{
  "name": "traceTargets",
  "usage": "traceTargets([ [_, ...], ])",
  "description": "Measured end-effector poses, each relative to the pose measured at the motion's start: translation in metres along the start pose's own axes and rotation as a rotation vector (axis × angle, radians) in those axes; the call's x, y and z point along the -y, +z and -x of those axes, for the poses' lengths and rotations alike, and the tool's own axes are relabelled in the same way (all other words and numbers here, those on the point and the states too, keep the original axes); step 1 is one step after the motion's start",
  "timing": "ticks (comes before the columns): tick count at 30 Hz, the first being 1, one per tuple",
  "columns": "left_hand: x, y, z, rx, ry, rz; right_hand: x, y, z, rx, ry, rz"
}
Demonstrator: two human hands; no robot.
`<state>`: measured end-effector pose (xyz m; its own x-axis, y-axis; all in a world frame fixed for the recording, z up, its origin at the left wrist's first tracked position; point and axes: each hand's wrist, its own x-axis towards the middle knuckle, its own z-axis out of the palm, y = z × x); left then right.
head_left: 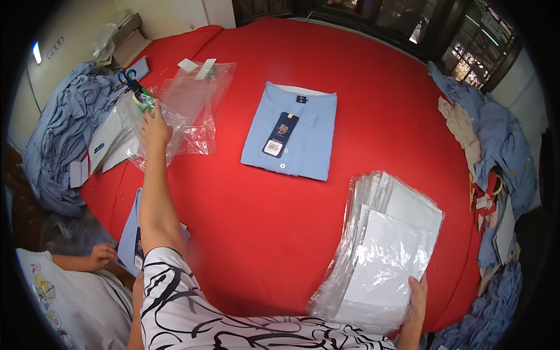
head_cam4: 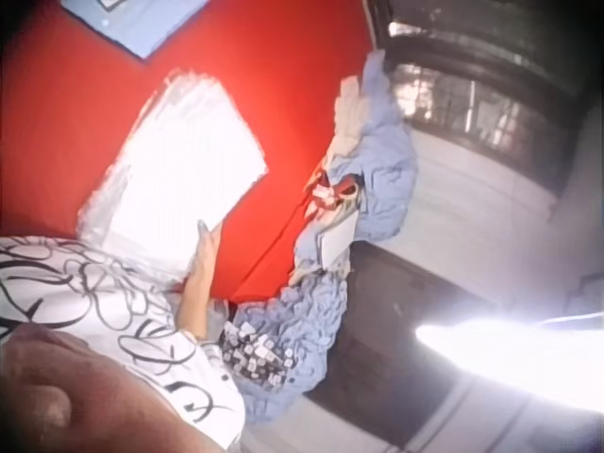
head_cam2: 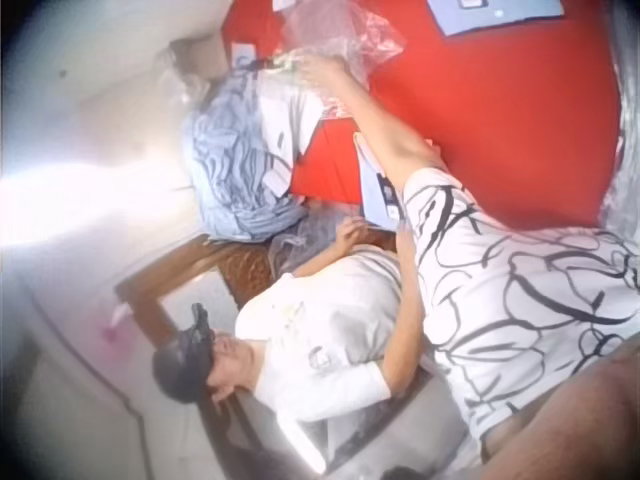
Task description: The person folds shirts by hand on a red surface, placing a piece of cardboard inside each one and tucking the fabric around it. The person then stacks the folded shirts.
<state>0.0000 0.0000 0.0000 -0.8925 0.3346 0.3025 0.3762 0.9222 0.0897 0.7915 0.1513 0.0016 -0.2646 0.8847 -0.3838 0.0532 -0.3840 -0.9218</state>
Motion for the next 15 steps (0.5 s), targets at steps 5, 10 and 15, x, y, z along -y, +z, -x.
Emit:
traceTargets([
  [5, 0.027, 0.004, 0.003, 0.227, 0.445, 0.005, -0.015, 0.017, 0.011, -0.143, 0.070, -0.019],
  [10, -0.021, -0.019, 0.064, 0.238, 0.214, -0.181, 0.005, 0.020, -0.016, -0.108, -0.024, 0.088],
  [15, -0.030, -0.006, 0.093, 0.069, 0.213, -0.170, 0.036, 0.017, -0.033, -0.022, -0.007, 0.162],
])
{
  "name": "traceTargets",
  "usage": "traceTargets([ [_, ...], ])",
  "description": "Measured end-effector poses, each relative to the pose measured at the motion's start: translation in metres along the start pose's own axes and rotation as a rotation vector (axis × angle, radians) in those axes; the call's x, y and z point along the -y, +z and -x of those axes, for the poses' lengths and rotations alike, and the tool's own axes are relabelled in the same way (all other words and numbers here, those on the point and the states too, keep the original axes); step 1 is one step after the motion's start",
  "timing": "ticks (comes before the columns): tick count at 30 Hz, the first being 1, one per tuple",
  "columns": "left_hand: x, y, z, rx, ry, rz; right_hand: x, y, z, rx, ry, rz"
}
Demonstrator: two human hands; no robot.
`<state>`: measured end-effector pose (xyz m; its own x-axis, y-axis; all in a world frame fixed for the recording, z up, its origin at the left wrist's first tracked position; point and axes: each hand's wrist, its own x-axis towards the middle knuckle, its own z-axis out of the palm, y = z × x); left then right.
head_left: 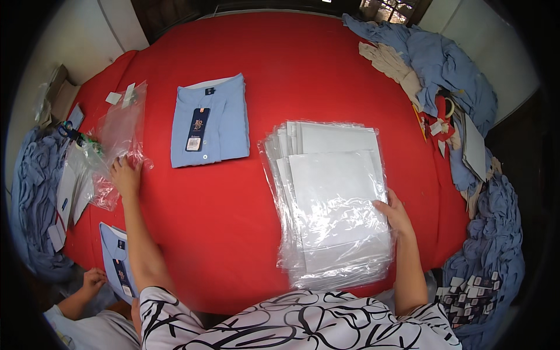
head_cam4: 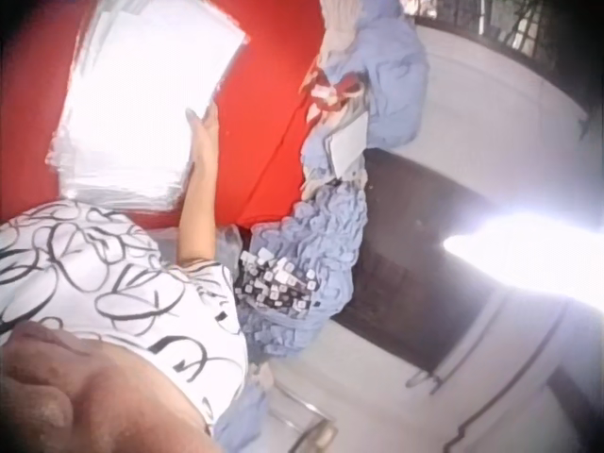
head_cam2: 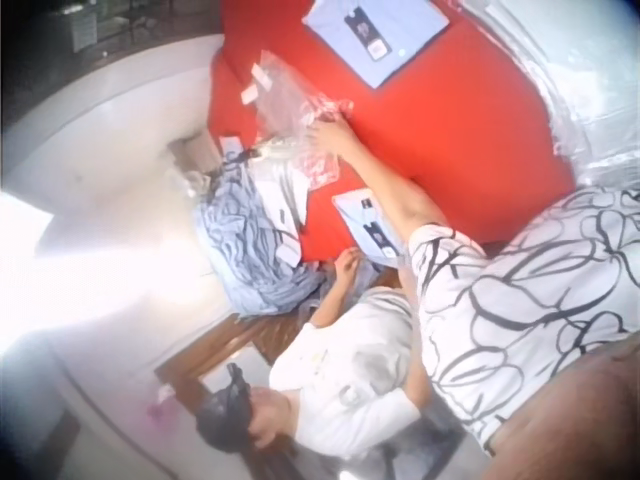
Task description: The person folds shirts by hand on a red surface, placing a piece of cardboard inside each one and tucking the fabric around it. The person then stacks the folded shirts.
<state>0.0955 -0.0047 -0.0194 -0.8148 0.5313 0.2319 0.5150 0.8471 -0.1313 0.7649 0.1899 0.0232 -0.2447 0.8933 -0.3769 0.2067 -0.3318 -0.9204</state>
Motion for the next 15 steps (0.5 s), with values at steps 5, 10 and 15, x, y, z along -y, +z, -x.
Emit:
traceTargets([
  [5, -0.004, 0.021, 0.015, 0.101, -0.059, 0.284, 0.003, -0.010, 0.006, 0.003, 0.017, 0.103],
  [10, 0.002, 0.062, 0.025, -0.167, -0.046, 0.382, -0.006, -0.004, 0.003, -0.026, 0.181, 0.031],
  [15, -0.019, 0.036, 0.037, -0.156, -0.105, 0.354, -0.009, -0.009, 0.000, 0.229, 0.314, -0.037],
])
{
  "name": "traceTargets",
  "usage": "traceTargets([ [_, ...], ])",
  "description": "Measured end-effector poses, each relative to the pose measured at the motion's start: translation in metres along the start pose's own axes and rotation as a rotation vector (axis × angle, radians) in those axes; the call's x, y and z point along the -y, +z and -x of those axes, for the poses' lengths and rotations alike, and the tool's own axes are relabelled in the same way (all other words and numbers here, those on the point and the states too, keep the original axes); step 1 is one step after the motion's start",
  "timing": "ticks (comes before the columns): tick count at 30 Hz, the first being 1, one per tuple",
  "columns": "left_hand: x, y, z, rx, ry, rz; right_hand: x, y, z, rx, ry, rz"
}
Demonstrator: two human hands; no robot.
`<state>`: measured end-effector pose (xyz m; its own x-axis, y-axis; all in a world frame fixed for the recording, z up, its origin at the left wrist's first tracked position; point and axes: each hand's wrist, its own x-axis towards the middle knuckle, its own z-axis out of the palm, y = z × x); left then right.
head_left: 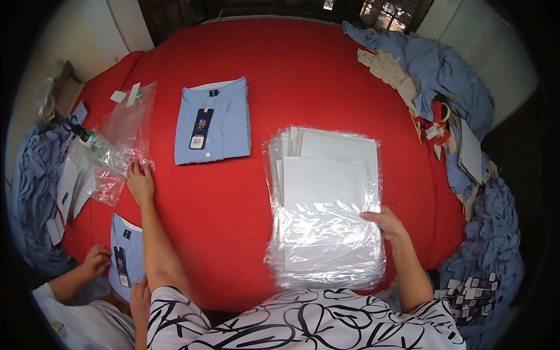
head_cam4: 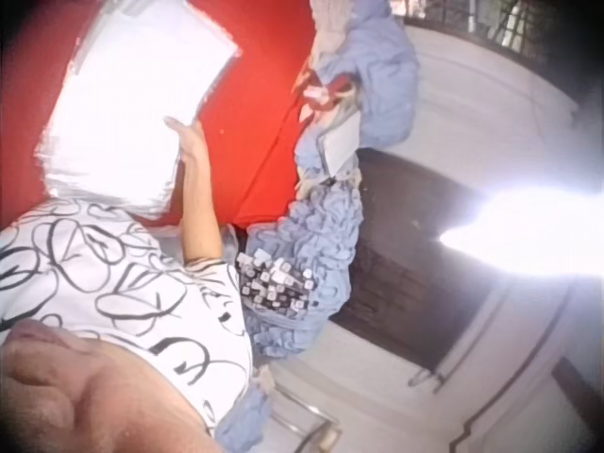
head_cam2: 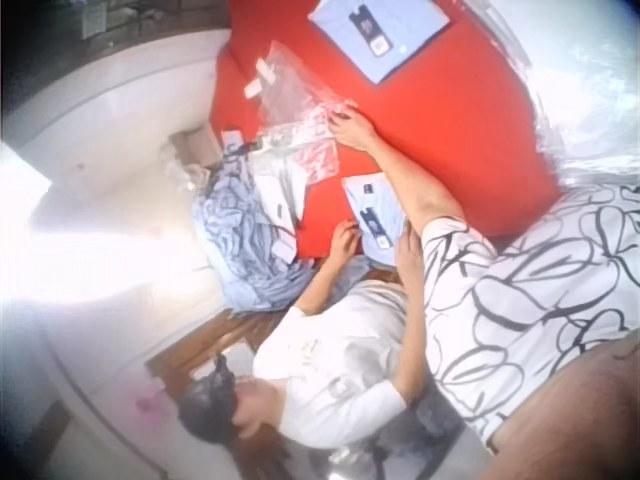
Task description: The person folds shirts by hand on a red surface, placing a piece of cardboard inside each one and tucking the fabric around it. The person then stacks the folded shirts.
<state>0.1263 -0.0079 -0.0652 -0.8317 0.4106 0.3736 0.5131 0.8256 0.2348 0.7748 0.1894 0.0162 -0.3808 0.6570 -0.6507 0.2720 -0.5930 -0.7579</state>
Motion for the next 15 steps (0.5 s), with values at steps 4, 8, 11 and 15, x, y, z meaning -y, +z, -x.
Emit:
traceTargets([
  [4, -0.002, -0.004, 0.005, 0.012, -0.027, 0.000, -0.015, 0.021, 0.021, 0.021, -0.236, -0.190],
  [8, -0.005, -0.005, 0.003, 0.026, -0.039, -0.014, -0.053, 0.019, 0.004, -0.031, -0.048, -0.298],
  [11, -0.007, -0.006, 0.005, 0.018, -0.046, -0.010, -0.046, 0.023, 0.001, 0.047, -0.009, -0.368],
  [15, 0.000, -0.004, 0.006, -0.007, -0.046, -0.036, -0.033, 0.041, -0.005, 0.041, 0.018, -0.278],
])
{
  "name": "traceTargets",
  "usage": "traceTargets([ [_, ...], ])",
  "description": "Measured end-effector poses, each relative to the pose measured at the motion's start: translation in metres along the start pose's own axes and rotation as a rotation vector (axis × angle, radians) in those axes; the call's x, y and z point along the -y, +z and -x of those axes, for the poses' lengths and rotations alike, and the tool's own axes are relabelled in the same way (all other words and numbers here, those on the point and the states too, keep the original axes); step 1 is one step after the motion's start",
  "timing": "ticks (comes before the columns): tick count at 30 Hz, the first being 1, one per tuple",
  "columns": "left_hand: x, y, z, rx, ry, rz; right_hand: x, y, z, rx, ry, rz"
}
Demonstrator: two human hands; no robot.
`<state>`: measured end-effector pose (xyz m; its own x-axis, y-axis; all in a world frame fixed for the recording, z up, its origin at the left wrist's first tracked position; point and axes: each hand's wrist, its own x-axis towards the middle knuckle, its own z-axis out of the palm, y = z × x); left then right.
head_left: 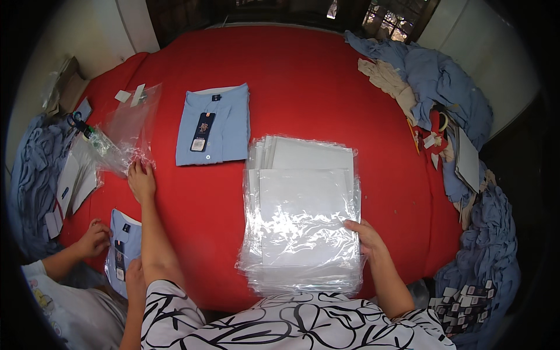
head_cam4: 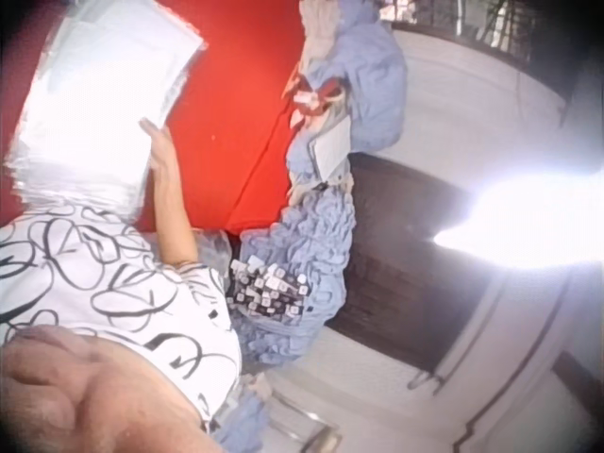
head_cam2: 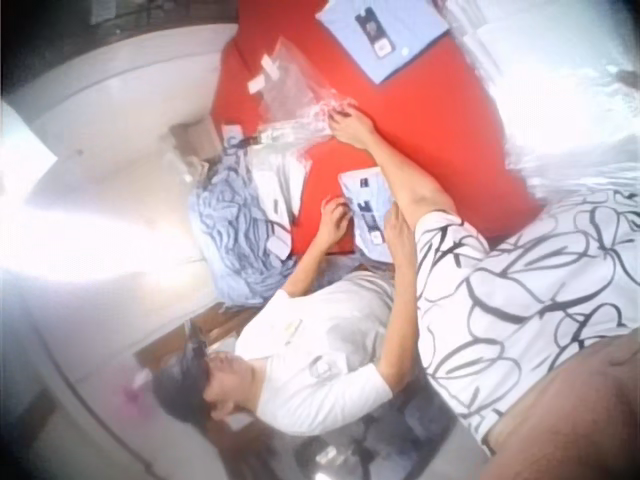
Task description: The person folds shirts by hand on a red surface, placing a piece of cardboard inside each one and tucking the fabric around it. The person then stacks the folded shirts.
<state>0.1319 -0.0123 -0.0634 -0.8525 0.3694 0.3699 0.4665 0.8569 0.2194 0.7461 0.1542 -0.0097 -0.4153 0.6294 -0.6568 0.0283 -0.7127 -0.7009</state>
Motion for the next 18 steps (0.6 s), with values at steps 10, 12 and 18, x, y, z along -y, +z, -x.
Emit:
traceTargets([
  [10, -0.008, -0.002, 0.003, -0.016, 0.001, 0.026, -0.016, 0.008, -0.005, 0.028, -0.133, 0.008],
  [12, -0.007, 0.000, 0.004, -0.023, 0.002, 0.028, -0.019, 0.008, -0.004, 0.021, -0.176, 0.009],
  [18, -0.004, 0.004, 0.000, -0.039, 0.011, 0.044, -0.015, 0.002, 0.001, 0.004, -0.232, -0.027],
])
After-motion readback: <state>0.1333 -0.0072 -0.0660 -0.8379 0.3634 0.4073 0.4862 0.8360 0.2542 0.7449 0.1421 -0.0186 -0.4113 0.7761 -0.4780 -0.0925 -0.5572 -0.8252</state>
